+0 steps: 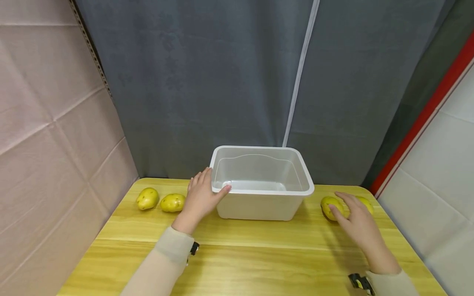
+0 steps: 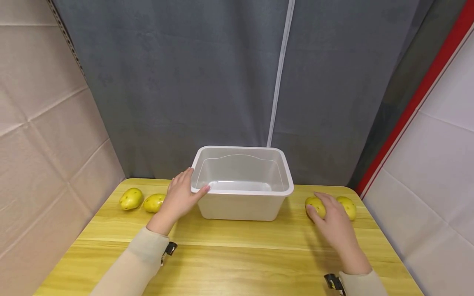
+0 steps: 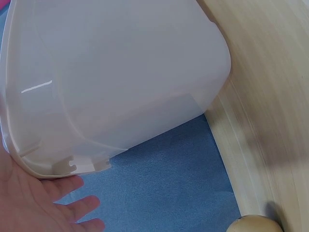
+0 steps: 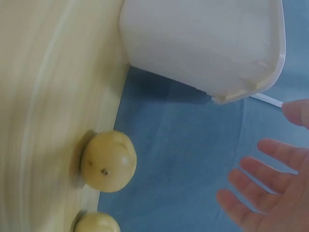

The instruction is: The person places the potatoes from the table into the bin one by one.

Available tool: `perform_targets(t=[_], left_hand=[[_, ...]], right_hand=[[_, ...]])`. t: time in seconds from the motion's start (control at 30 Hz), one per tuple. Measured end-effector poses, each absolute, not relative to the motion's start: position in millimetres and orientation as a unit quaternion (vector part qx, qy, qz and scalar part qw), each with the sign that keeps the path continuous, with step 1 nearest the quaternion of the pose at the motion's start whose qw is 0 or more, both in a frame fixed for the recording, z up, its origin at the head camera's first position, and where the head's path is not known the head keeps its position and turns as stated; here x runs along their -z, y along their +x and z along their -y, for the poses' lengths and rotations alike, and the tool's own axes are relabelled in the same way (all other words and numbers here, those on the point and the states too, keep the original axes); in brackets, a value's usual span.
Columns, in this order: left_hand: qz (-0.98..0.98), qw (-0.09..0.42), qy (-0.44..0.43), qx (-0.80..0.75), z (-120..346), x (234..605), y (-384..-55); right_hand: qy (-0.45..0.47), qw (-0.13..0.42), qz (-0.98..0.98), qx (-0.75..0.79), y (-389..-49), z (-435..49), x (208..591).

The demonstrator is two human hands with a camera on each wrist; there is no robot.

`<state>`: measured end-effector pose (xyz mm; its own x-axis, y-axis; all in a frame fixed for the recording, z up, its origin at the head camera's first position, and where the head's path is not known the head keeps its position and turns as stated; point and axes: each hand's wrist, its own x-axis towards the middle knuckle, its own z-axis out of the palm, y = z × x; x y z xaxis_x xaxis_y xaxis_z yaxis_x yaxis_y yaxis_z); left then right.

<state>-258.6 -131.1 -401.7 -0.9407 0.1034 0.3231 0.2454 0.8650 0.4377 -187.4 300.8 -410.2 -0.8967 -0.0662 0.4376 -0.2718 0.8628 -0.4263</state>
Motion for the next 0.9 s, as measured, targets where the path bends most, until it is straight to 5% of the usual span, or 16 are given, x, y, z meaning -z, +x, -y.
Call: perform_targets(t=[0.9], left_hand=[[0.953, 0.148, -0.089, 0.248, 131, 402, -258]], right_hand=[[0.064, 0.257, 0.930, -0.254, -190, -325, 418]])
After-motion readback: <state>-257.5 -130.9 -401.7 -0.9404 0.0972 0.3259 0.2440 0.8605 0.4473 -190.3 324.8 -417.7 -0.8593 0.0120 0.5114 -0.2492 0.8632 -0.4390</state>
